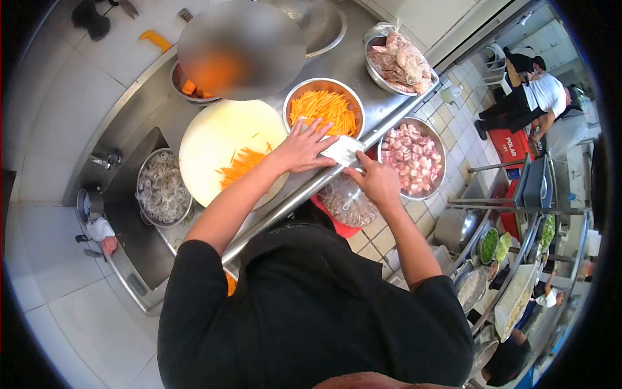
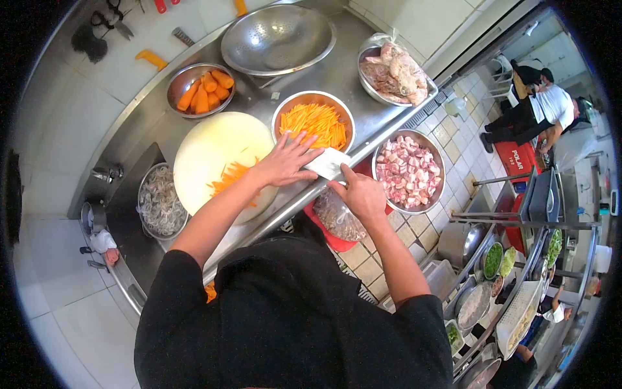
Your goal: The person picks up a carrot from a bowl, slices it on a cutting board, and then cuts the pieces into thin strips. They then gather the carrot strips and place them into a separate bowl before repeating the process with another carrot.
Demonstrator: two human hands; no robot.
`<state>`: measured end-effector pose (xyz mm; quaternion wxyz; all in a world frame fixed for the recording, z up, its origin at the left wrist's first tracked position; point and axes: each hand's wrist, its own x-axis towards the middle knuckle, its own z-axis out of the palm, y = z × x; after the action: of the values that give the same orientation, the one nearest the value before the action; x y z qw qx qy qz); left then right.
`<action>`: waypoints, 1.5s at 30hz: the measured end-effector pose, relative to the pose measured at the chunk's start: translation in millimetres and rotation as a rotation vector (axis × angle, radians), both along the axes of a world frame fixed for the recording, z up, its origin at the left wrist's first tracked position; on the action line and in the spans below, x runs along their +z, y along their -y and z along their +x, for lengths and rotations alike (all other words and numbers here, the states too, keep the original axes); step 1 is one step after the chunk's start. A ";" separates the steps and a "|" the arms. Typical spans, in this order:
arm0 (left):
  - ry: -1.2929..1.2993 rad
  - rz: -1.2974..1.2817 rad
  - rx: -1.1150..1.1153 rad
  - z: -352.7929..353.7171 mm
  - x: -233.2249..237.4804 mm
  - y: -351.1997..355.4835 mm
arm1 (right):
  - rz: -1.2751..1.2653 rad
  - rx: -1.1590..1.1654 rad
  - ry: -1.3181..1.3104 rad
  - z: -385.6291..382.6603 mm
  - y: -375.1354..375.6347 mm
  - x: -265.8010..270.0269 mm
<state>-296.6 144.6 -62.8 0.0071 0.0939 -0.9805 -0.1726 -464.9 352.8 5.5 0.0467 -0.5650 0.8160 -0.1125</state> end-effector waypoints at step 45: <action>-0.577 0.007 1.715 101.1 -55.0 -50.9 | 0.895 0.187 1.501 69.0 98.6 -85.9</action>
<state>-195.5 195.5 -117.7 0.3785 0.7455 -0.5334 -0.1278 -395.9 254.2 -80.4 0.7971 -0.3353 0.4878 -0.1195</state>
